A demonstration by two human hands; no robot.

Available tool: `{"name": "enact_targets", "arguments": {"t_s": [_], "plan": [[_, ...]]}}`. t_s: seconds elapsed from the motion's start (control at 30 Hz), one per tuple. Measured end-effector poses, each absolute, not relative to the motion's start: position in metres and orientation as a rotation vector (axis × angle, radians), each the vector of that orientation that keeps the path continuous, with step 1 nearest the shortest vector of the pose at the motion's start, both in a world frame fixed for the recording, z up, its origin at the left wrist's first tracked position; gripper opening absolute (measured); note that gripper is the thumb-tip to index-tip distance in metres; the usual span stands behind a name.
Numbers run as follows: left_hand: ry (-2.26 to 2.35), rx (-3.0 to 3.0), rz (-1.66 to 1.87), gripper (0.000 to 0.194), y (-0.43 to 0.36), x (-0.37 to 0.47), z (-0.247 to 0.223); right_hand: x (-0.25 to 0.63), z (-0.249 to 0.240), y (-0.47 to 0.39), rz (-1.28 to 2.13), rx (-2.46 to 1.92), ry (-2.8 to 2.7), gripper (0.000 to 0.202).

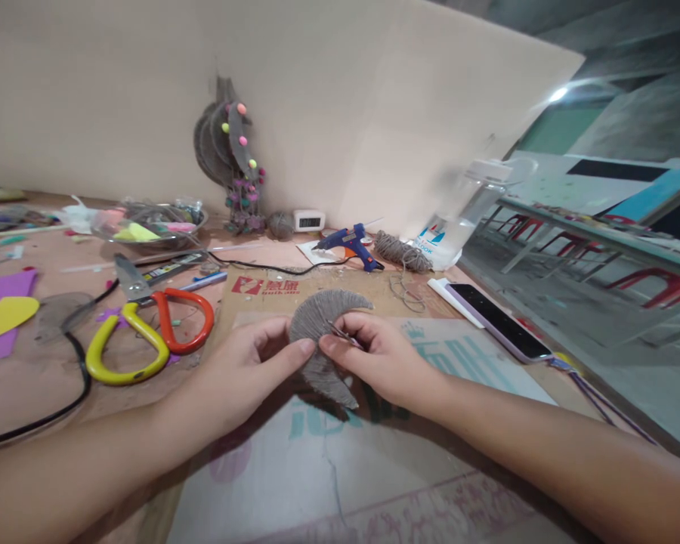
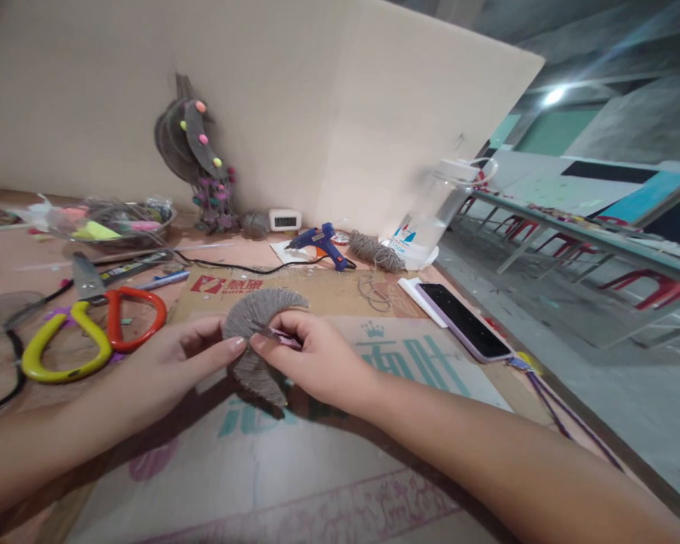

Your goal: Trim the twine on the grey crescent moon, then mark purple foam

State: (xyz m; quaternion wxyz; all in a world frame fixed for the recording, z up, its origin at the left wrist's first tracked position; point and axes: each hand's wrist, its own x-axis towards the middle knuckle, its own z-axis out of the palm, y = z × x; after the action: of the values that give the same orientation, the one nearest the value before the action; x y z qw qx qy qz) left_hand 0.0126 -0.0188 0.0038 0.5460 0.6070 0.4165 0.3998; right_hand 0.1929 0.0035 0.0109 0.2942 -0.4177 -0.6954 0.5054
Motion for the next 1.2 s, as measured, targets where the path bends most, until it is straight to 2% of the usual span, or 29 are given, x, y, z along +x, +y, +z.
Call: {"name": "enact_targets", "arguments": {"t_s": [0.17, 0.43, 0.67, 0.8, 1.0, 1.2], "plan": [[0.949, 1.438, 0.964, 0.02, -0.02, 0.012, 0.005, 0.195, 0.009, 0.008, 1.624, -0.986, -1.666, 0.034], [0.973, 1.501, 0.955, 0.019, -0.021, 0.011, 0.006, 0.195, 0.005, 0.012, 1.842, -0.824, -1.546, 0.029], [0.992, 1.383, 0.981, 0.02, -0.017, 0.015, 0.005, 0.205, 0.044, 0.014, 1.166, -1.007, -1.998, 0.016], [0.964, 1.392, 0.985, 0.022, -0.016, 0.014, 0.006, 0.219, 0.077, 0.015, 0.875, -1.051, -2.192, 0.021], [0.978, 1.388, 1.018, 0.02, -0.015, 0.014, 0.007, 0.225, 0.085, 0.027, 0.801, -1.037, -2.267, 0.025], [1.025, 1.332, 1.054, 0.014, -0.015, 0.013, 0.006, 0.233, 0.061, 0.013, 0.745, -1.094, -2.213, 0.027]]}}
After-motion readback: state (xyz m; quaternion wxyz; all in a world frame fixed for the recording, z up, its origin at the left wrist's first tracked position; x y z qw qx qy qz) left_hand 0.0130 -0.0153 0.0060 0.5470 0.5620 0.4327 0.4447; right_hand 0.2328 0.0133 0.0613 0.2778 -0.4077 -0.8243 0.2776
